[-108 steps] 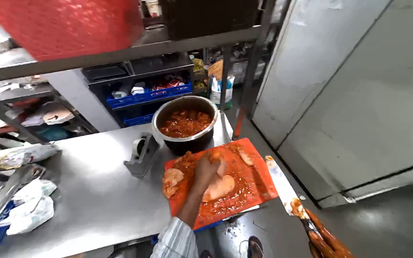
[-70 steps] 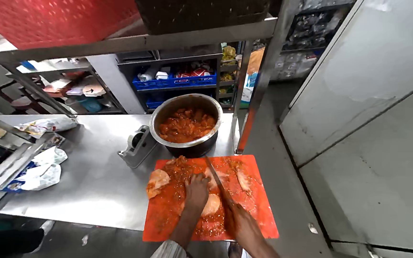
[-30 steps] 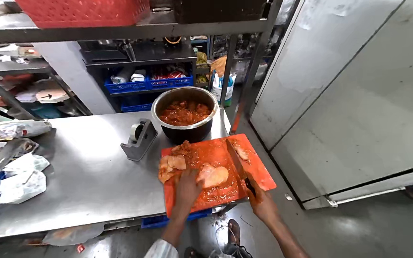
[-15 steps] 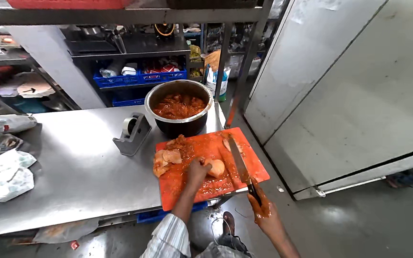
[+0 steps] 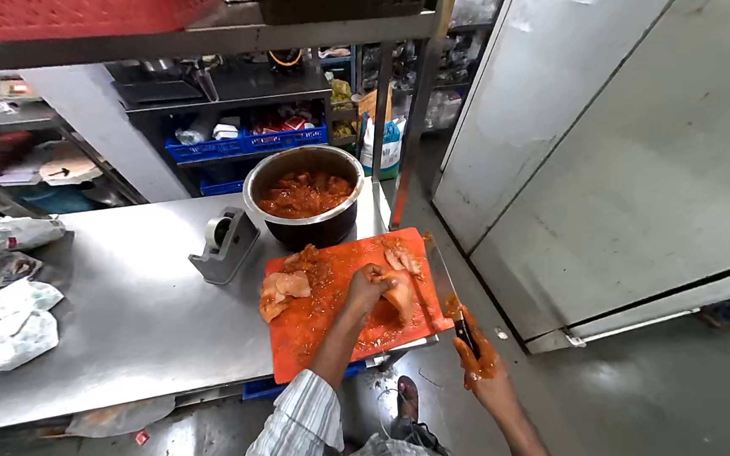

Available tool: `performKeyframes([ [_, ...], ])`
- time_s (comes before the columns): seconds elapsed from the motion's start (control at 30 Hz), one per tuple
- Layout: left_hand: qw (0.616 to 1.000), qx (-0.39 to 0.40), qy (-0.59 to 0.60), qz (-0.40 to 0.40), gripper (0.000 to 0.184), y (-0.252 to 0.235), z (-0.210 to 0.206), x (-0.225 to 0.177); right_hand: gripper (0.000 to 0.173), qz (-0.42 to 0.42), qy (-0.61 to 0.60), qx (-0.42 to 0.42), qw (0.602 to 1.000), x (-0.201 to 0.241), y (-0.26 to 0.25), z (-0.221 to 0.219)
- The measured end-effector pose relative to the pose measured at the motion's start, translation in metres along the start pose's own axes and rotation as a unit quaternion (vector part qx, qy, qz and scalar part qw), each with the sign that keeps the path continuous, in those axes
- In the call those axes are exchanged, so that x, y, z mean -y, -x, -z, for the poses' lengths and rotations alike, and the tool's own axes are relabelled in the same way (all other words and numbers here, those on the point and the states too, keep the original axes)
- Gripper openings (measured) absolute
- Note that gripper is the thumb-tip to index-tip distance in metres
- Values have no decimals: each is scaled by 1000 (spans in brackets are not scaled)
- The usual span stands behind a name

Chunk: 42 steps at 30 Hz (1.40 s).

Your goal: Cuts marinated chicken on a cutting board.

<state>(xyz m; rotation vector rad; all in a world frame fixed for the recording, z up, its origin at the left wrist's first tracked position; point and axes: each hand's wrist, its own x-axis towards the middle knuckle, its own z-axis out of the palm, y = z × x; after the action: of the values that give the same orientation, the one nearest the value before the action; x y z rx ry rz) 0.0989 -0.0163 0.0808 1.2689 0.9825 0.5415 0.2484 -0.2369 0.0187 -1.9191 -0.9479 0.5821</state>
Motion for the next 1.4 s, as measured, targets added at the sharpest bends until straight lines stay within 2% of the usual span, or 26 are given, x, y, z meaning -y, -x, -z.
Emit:
performKeyframes([
  [0.1,996,-66,58,18,33,16,-3,13,56,-4,-1,4,1000,-3,-7,3],
  [0.13,994,-102,36,14,36,17,0,27,56,-12,1,10,1000,-4,-8,3],
  [0.2,983,-164,-81,5,41,15,12,60,55,-37,10,29,999,-2,-7,2],
  [0.27,963,-186,-196,14,45,18,24,81,56,-53,18,53,997,0,-7,-1],
  [0.37,939,-225,-259,-1,42,31,37,94,56,-51,22,94,994,-1,-2,-11],
  [0.43,927,-247,-277,-44,36,34,43,98,56,-34,24,112,993,-4,3,-20],
  [0.57,897,-180,-371,-160,28,31,36,104,55,-1,65,151,986,0,12,-35],
  [0.67,878,-114,-439,-152,24,26,31,112,53,13,92,169,981,8,17,-42],
  [0.8,873,-129,-429,-194,18,26,34,119,51,9,179,194,965,16,22,-50],
  [0.9,872,-126,-435,-188,17,26,37,118,50,3,203,195,960,24,25,-49],
  [1.1,860,-122,-458,-187,17,30,34,112,51,11,148,124,981,19,27,-41],
  [1.27,849,-66,-494,-175,28,29,34,109,55,7,137,86,987,14,25,-30],
  [1.4,844,-64,-507,-164,25,29,35,109,55,0,135,104,985,19,28,-34],
])
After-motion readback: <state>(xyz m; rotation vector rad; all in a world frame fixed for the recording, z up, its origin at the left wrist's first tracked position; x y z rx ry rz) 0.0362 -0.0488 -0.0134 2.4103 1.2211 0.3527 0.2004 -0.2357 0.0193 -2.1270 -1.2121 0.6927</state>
